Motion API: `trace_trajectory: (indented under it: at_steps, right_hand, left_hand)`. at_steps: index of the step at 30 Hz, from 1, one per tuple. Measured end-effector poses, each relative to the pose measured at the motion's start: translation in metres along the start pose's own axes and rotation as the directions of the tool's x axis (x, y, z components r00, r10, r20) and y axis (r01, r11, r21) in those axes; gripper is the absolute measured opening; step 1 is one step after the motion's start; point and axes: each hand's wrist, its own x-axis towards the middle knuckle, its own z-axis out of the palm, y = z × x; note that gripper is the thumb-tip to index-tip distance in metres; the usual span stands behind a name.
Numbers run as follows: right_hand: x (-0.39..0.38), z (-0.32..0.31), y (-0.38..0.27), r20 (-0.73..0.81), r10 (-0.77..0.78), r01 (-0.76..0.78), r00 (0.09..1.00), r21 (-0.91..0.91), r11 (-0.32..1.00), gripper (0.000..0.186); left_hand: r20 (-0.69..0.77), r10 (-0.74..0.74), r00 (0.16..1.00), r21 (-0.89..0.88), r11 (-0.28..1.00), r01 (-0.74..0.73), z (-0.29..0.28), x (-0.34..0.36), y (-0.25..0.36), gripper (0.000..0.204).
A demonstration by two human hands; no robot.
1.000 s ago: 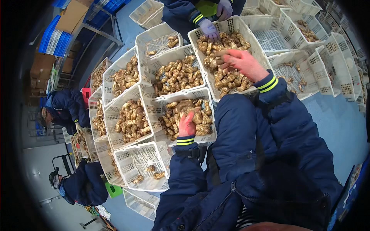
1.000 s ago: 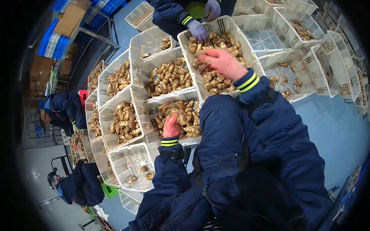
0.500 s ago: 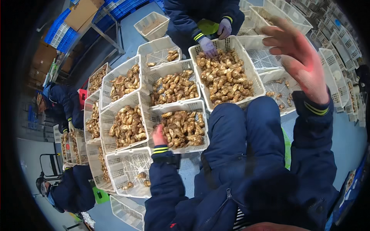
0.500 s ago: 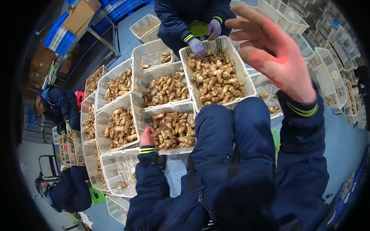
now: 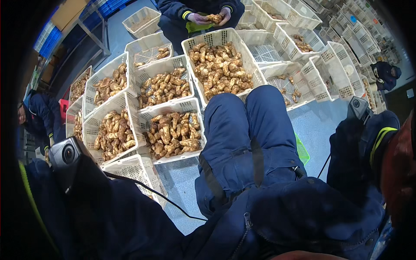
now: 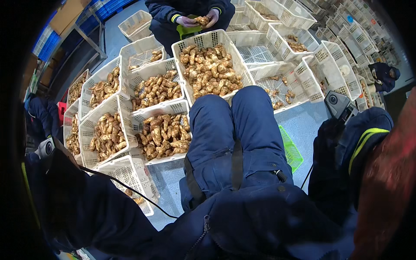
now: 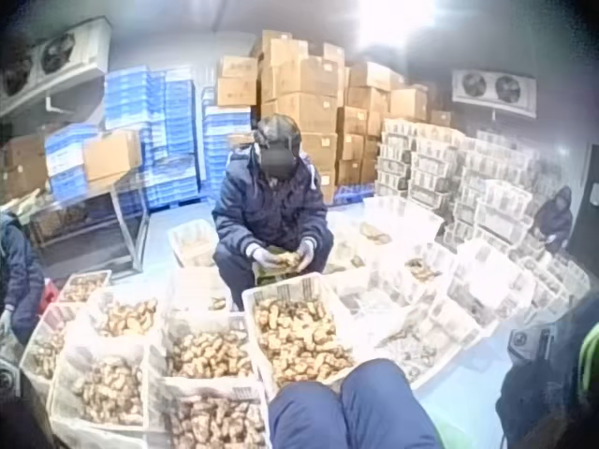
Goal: The person is sorting and cleaning ginger roots from one basket into another.
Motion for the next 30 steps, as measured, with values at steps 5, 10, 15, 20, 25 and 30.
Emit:
trace_trajectory:
  at_steps: [5,10,15,20,25,30]
  right_hand:
    - [-0.003,0.002,-0.016,0.002,-0.025,0.025,1.000,0.034,0.999,0.079]
    - [-0.005,0.000,-0.023,0.019,-0.033,0.032,0.999,0.051,0.998,0.077]
    - [-0.007,-0.001,-0.020,0.031,-0.042,0.040,0.999,0.062,0.997,0.075]
    - [-0.013,-0.001,-0.016,0.049,-0.058,0.054,0.997,0.072,0.996,0.073]
    - [-0.017,-0.005,-0.010,0.064,-0.076,0.071,0.995,0.083,0.994,0.071]
    - [-0.019,-0.009,-0.004,0.072,-0.093,0.085,0.993,0.111,0.990,0.069]
  left_hand:
    - [0.083,-0.069,0.994,0.071,0.995,0.064,0.047,0.028,-0.008,0.046]
    - [0.094,-0.092,0.991,0.089,0.993,0.083,0.071,0.039,-0.018,0.048]
    - [0.087,-0.102,0.991,0.096,0.991,0.093,0.088,0.049,-0.027,0.050]
    - [0.079,-0.107,0.991,0.108,0.989,0.099,0.102,0.057,-0.033,0.051]
    - [0.069,-0.113,0.991,0.112,0.988,0.105,0.111,0.063,-0.038,0.053]
    - [0.051,-0.113,0.992,0.114,0.988,0.107,0.119,0.072,-0.038,0.054]
